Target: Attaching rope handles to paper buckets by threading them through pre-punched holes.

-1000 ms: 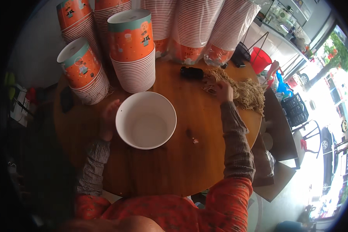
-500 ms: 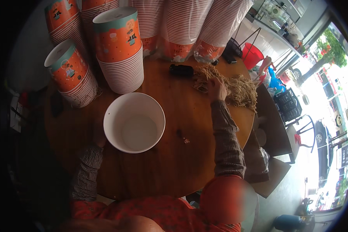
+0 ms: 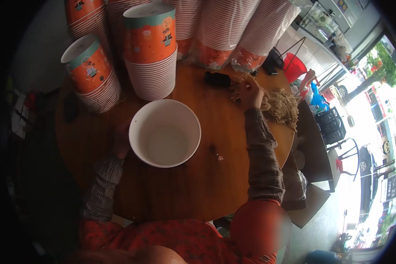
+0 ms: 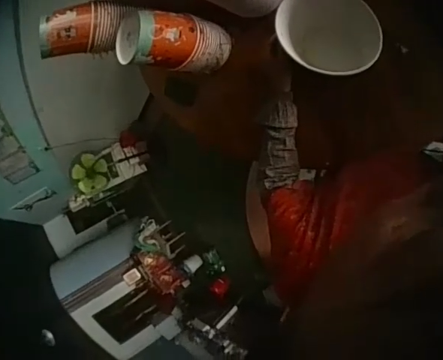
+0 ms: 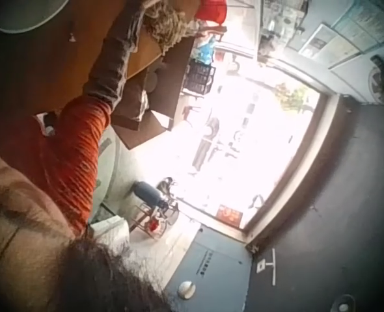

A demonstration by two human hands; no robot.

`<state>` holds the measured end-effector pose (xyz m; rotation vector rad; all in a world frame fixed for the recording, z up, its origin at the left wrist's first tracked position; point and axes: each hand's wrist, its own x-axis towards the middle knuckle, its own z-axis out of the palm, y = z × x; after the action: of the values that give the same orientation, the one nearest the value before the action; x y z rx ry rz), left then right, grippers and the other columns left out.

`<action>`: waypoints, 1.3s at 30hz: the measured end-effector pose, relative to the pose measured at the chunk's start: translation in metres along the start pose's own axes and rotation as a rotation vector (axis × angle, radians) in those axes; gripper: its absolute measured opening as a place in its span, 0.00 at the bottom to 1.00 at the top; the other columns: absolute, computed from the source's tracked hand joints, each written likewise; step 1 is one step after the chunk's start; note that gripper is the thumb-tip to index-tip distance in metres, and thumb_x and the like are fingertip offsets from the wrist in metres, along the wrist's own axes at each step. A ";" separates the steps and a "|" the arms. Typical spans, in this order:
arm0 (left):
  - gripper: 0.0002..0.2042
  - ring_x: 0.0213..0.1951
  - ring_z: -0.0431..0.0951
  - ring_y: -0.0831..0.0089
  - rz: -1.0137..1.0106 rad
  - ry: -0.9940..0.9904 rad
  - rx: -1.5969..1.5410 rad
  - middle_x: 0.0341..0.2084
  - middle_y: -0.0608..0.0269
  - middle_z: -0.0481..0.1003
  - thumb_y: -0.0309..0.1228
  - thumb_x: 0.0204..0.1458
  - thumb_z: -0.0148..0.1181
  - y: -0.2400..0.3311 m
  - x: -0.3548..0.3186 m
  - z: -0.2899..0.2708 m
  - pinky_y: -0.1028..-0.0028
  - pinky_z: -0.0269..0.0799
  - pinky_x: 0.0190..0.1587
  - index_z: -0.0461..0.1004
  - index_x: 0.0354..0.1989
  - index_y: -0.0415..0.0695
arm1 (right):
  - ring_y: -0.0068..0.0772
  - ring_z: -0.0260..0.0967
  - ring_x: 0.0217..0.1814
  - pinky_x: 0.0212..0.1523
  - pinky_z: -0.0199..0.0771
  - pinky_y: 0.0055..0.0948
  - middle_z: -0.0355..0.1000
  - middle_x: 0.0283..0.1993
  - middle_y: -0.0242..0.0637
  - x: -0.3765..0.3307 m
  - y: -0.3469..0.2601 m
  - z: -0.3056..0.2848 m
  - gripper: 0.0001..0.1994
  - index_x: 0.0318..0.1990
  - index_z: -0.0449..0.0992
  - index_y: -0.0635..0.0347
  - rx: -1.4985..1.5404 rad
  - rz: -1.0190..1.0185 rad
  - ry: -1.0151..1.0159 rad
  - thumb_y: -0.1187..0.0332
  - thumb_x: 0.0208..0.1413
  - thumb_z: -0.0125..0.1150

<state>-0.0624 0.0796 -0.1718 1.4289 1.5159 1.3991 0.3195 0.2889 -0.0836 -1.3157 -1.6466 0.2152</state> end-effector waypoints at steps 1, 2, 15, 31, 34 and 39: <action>0.11 0.43 0.78 0.73 0.000 -0.002 -0.013 0.40 0.59 0.79 0.30 0.58 0.55 -0.004 -0.001 -0.001 0.72 0.73 0.48 0.75 0.47 0.40 | 0.30 0.73 0.31 0.34 0.73 0.29 0.75 0.31 0.37 -0.001 -0.028 -0.001 0.07 0.36 0.77 0.62 0.158 0.041 -0.049 0.68 0.55 0.60; 0.11 0.43 0.78 0.73 -0.006 0.010 -0.006 0.40 0.59 0.79 0.30 0.58 0.55 -0.007 -0.001 0.000 0.72 0.73 0.48 0.75 0.47 0.40 | 0.25 0.73 0.30 0.32 0.73 0.27 0.76 0.30 0.35 0.000 -0.054 -0.002 0.06 0.36 0.77 0.64 0.313 0.082 -0.097 0.70 0.57 0.60; 0.14 0.44 0.75 0.76 0.041 0.065 -0.615 0.42 0.64 0.75 0.31 0.63 0.51 0.031 -0.012 -0.009 0.76 0.70 0.50 0.70 0.54 0.39 | 0.12 0.67 0.29 0.30 0.67 0.15 0.75 0.32 0.29 -0.116 -0.258 -0.101 0.05 0.36 0.76 0.66 0.582 -0.264 -0.416 0.81 0.52 0.63; 0.13 0.23 0.70 0.72 0.367 -0.280 -0.153 0.22 0.62 0.69 0.37 0.60 0.57 0.161 -0.123 0.036 0.73 0.65 0.27 0.72 0.28 0.39 | 0.10 0.64 0.29 0.29 0.65 0.16 0.73 0.28 0.27 -0.219 -0.213 -0.099 0.05 0.38 0.76 0.64 0.625 0.134 -0.795 0.76 0.55 0.63; 0.09 0.22 0.69 0.70 0.402 -0.264 -0.041 0.20 0.62 0.67 0.29 0.59 0.57 0.165 -0.125 0.046 0.71 0.63 0.25 0.70 0.27 0.39 | 0.09 0.61 0.25 0.26 0.60 0.14 0.71 0.25 0.24 -0.221 -0.208 -0.099 0.03 0.35 0.77 0.64 0.617 0.103 -0.742 0.79 0.53 0.63; 0.06 0.24 0.68 0.68 0.459 -0.218 0.075 0.23 0.60 0.68 0.24 0.59 0.54 0.170 -0.126 0.061 0.72 0.63 0.28 0.69 0.29 0.38 | 0.12 0.68 0.29 0.30 0.68 0.17 0.73 0.27 0.30 -0.220 -0.191 -0.105 0.05 0.39 0.76 0.64 0.704 0.168 -0.768 0.75 0.56 0.63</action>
<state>0.0722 -0.0489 -0.0533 1.9953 1.1565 1.3906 0.2615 -0.0111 -0.0315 -0.8430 -1.7919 1.4041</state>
